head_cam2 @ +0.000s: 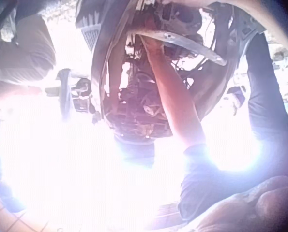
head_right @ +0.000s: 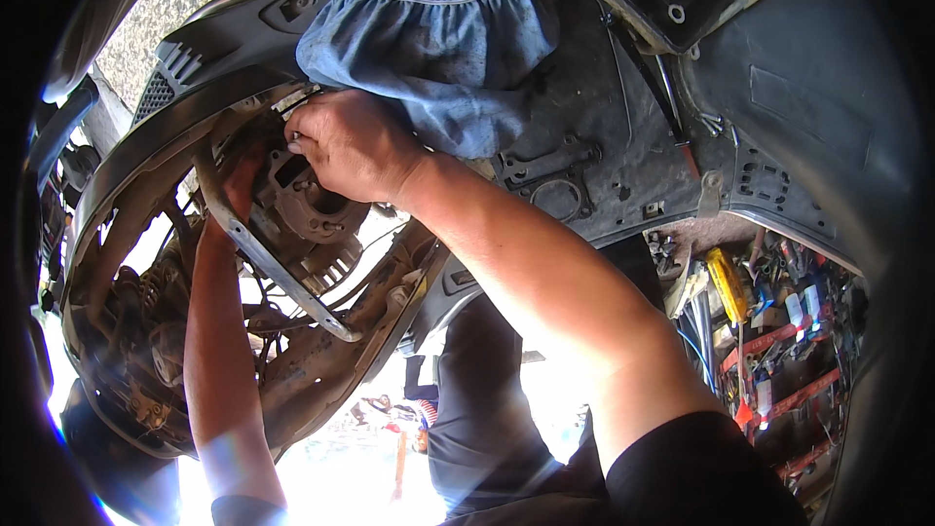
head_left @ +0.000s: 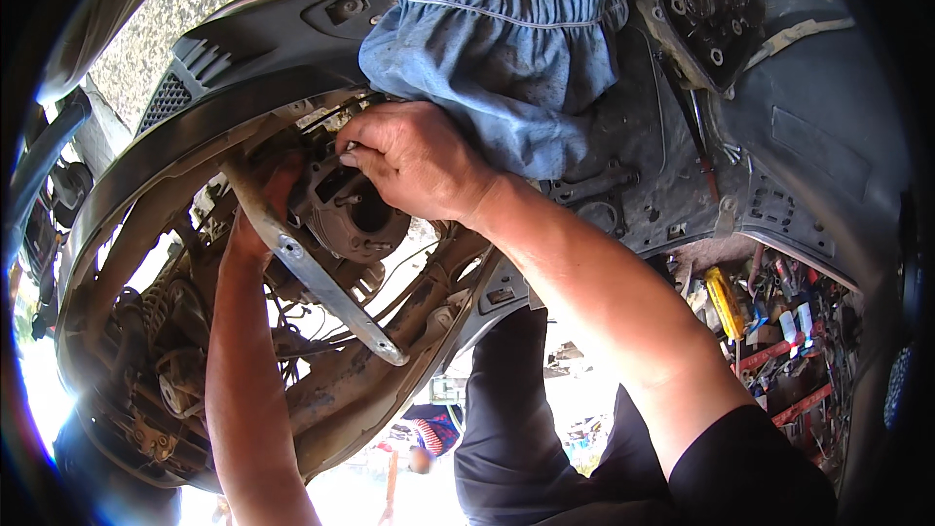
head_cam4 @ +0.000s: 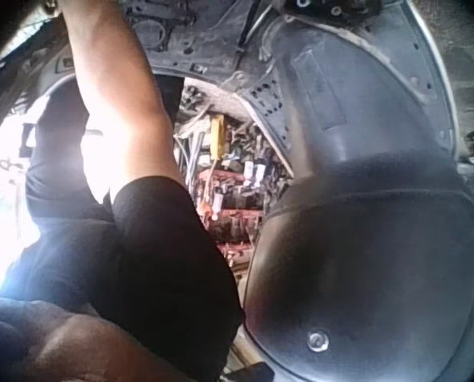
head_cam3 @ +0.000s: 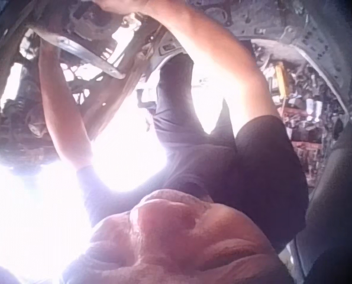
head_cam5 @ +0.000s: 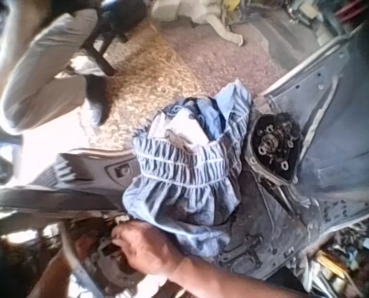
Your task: The person works on a scooter engine, using a wrench to tighten bolts on the cylinder head and wiping the area with a cloth. They then retrieve a battery charger, connect it to a power strip, and plug it into the scooter's charging port.
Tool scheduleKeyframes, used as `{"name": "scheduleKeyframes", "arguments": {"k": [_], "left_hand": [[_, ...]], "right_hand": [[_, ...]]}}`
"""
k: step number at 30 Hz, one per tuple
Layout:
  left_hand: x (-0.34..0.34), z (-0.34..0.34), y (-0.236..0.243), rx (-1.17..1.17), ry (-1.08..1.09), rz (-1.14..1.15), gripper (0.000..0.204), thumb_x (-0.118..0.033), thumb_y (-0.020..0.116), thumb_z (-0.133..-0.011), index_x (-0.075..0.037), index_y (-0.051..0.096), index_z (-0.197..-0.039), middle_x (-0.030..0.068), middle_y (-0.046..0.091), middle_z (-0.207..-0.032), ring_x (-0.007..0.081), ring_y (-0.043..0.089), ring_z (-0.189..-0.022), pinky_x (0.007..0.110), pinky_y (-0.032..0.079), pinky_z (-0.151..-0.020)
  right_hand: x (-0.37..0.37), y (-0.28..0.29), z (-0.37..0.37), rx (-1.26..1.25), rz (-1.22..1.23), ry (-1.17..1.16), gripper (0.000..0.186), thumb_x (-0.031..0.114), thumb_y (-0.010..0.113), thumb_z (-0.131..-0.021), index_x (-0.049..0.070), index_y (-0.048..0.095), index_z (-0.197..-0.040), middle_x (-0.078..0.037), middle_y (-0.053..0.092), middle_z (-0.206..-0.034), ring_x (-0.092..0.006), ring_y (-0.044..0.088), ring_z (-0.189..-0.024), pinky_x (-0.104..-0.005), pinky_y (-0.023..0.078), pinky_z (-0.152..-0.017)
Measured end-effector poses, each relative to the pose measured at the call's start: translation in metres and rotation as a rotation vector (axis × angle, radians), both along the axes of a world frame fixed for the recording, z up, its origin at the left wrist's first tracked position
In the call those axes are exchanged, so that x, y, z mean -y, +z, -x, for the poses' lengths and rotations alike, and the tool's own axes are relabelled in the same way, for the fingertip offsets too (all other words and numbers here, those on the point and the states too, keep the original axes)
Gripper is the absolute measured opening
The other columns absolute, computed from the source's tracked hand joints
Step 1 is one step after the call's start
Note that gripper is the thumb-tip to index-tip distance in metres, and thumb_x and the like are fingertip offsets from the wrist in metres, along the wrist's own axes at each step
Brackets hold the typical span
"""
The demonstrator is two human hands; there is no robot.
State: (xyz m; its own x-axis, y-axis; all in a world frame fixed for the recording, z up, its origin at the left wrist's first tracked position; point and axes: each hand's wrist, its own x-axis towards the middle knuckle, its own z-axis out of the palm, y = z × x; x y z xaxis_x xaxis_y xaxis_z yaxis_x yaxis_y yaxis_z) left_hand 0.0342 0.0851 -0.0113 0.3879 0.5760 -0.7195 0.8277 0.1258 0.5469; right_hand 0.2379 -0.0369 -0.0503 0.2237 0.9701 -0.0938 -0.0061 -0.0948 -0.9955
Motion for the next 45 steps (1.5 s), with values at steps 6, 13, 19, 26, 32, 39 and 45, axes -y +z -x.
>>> {"name": "scheduleKeyframes", "arguments": {"k": [6,13,19,26,32,39,45], "left_hand": [[-0.002,0.025,-0.017,0.099,-0.133,-0.009,0.030,-0.020,0.057,-0.097,-0.002,0.063,-0.120,0.0148,0.062,-0.117,0.0231,0.057,-0.111,0.035,0.043,-0.099],[0.009,0.010,-0.009,0.089,0.142,0.051,0.034,-0.028,0.062,-0.097,0.000,0.063,-0.116,0.0046,0.063,-0.100,0.0143,0.056,-0.093,0.031,0.047,-0.084],[0.008,-0.016,0.065,-0.188,-0.019,-0.146,0.050,-0.041,0.053,-0.090,0.002,0.063,-0.114,0.0217,0.068,-0.097,0.0404,0.065,-0.095,0.039,0.049,-0.084],[0.118,-0.089,0.177,0.255,0.496,-0.031,0.050,-0.012,0.064,-0.087,0.007,0.049,-0.131,0.0159,0.065,-0.105,0.0184,0.064,-0.089,0.030,0.054,-0.073],[0.152,-0.177,0.102,0.339,1.663,0.305,0.070,-0.017,0.054,-0.094,0.003,0.018,-0.151,0.0099,0.059,-0.111,0.0161,0.059,-0.090,0.030,0.051,-0.073],[0.126,-0.183,0.047,0.610,2.237,0.237,0.026,-0.020,0.055,-0.097,-0.011,0.051,-0.121,0.0037,0.060,-0.099,0.0176,0.058,-0.086,0.033,0.046,-0.074],[0.120,-0.182,0.037,0.457,2.308,0.278,0.014,-0.020,0.054,-0.098,-0.008,0.059,-0.105,0.0028,0.061,-0.087,0.0144,0.058,-0.073,0.028,0.048,-0.064]], "right_hand": [[-0.011,0.018,-0.027,0.048,0.078,0.081,0.007,0.001,0.068,-0.082,-0.001,0.066,-0.088,-0.015,0.068,-0.085,-0.0319,0.066,-0.077,-0.0376,0.053,-0.070],[-0.010,0.048,-0.058,-0.025,0.300,0.188,0.004,0.003,0.066,-0.085,-0.001,0.067,-0.085,-0.019,0.069,-0.081,-0.0294,0.066,-0.066,-0.0390,0.053,-0.063],[-0.015,0.062,-0.070,0.088,0.400,0.338,0.013,0.003,0.066,-0.087,0.001,0.068,-0.100,-0.014,0.070,-0.087,-0.0209,0.067,-0.074,-0.0315,0.052,-0.068],[-0.020,0.071,-0.071,0.130,0.387,0.370,0.010,0.005,0.064,-0.089,0.002,0.067,-0.098,-0.011,0.065,-0.078,-0.0158,0.056,-0.067,-0.0304,0.047,-0.064],[-0.023,0.073,-0.075,0.221,0.407,0.451,0.011,0.005,0.062,-0.088,-0.001,0.067,-0.097,-0.012,0.068,-0.087,-0.0193,0.063,-0.081,-0.0311,0.049,-0.075],[-0.012,0.073,-0.070,0.198,0.443,0.354,0.013,0.001,0.065,-0.085,-0.001,0.068,-0.097,-0.015,0.068,-0.085,-0.0246,0.065,-0.075,-0.0322,0.051,-0.070],[0.002,0.080,-0.065,0.191,0.359,0.299,0.013,-0.003,0.065,-0.084,-0.001,0.068,-0.096,-0.013,0.069,-0.086,-0.0185,0.067,-0.075,-0.0294,0.052,-0.068]]}}
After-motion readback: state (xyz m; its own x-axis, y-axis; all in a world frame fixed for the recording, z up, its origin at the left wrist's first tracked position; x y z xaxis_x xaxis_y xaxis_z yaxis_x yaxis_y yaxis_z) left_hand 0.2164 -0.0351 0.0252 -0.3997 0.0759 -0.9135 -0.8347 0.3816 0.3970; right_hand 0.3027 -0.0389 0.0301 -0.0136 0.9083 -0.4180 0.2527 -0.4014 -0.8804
